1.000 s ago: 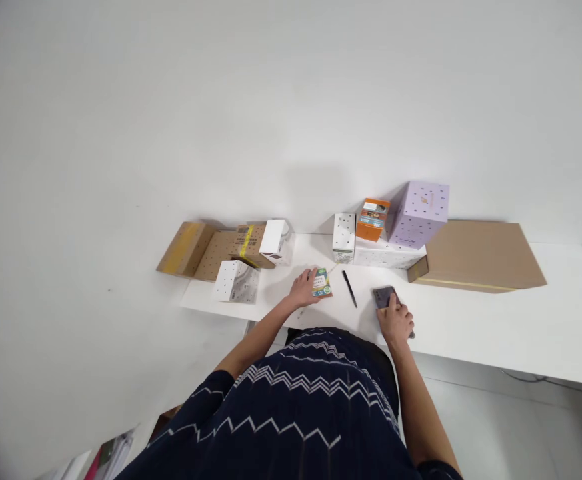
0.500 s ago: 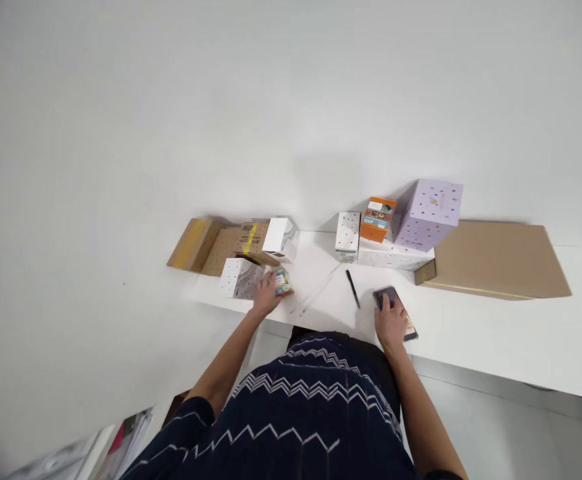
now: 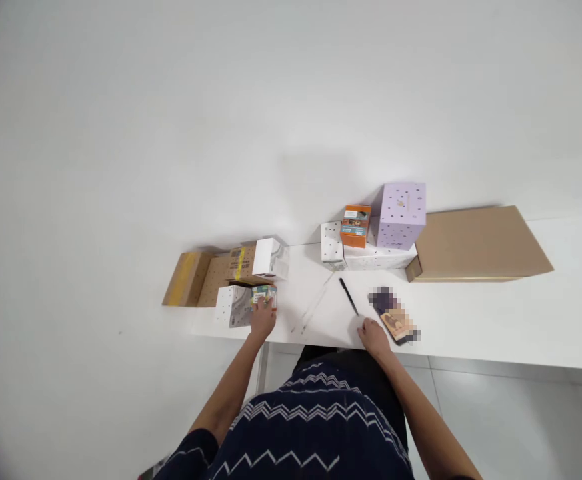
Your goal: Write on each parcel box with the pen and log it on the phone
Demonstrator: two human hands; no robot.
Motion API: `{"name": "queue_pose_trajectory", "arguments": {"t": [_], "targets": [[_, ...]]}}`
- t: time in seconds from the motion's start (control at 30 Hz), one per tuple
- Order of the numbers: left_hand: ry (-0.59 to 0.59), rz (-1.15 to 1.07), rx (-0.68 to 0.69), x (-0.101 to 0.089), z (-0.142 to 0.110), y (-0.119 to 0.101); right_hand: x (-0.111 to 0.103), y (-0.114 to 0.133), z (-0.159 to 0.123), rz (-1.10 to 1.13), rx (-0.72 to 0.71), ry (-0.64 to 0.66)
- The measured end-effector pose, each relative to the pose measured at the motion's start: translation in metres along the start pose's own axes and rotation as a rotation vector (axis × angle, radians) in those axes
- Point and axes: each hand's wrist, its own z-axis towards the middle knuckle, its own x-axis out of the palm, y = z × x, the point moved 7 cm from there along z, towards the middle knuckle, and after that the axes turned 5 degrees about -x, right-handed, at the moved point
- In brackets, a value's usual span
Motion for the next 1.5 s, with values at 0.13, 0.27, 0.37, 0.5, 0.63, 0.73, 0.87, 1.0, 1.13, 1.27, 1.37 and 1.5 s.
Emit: {"name": "queue_pose_trajectory", "arguments": {"t": [0.13,0.27,0.37,0.5,0.63,0.73,0.87,1.0,1.13,1.27,1.37,1.5], "targets": [[0.012,-0.017,0.011,-0.003,0.002,0.003,-0.029,0.014,0.004,0.160,-0.002,-0.059],[-0.074,-0.084,0.094,-0.012,-0.008,-0.014,-0.120,0.047,0.000,0.254,-0.070,-0.550],[-0.160,-0.172,0.260,-0.019,-0.022,-0.035,-0.181,0.077,-0.001,0.212,-0.097,-0.788],[-0.233,-0.292,0.407,-0.024,-0.036,-0.055,-0.227,0.110,0.018,0.050,-0.013,-0.839],[-0.261,-0.385,0.499,-0.026,-0.040,-0.063,-0.246,0.123,0.047,-0.047,0.149,-0.812],[-0.257,-0.423,0.510,-0.023,-0.040,-0.060,-0.255,0.124,0.063,-0.045,0.199,-0.811],[-0.206,-0.476,0.508,-0.016,-0.036,-0.053,-0.260,0.115,0.058,0.118,0.179,-0.856],[-0.100,-0.613,0.504,-0.016,-0.028,-0.049,-0.235,0.104,0.029,0.746,0.014,-0.820],[0.081,-0.951,0.468,-0.031,-0.017,-0.055,-0.179,0.122,0.001,1.423,-0.163,-0.506],[0.433,-1.452,0.291,-0.047,-0.009,-0.070,-0.130,0.143,-0.019,1.563,-0.199,-0.333],[0.716,-1.772,0.208,-0.060,-0.013,-0.087,-0.105,0.150,-0.028,1.598,-0.207,-0.282],[0.890,-1.873,0.234,-0.073,-0.023,-0.106,-0.082,0.148,-0.034,1.644,-0.165,-0.226]]}}
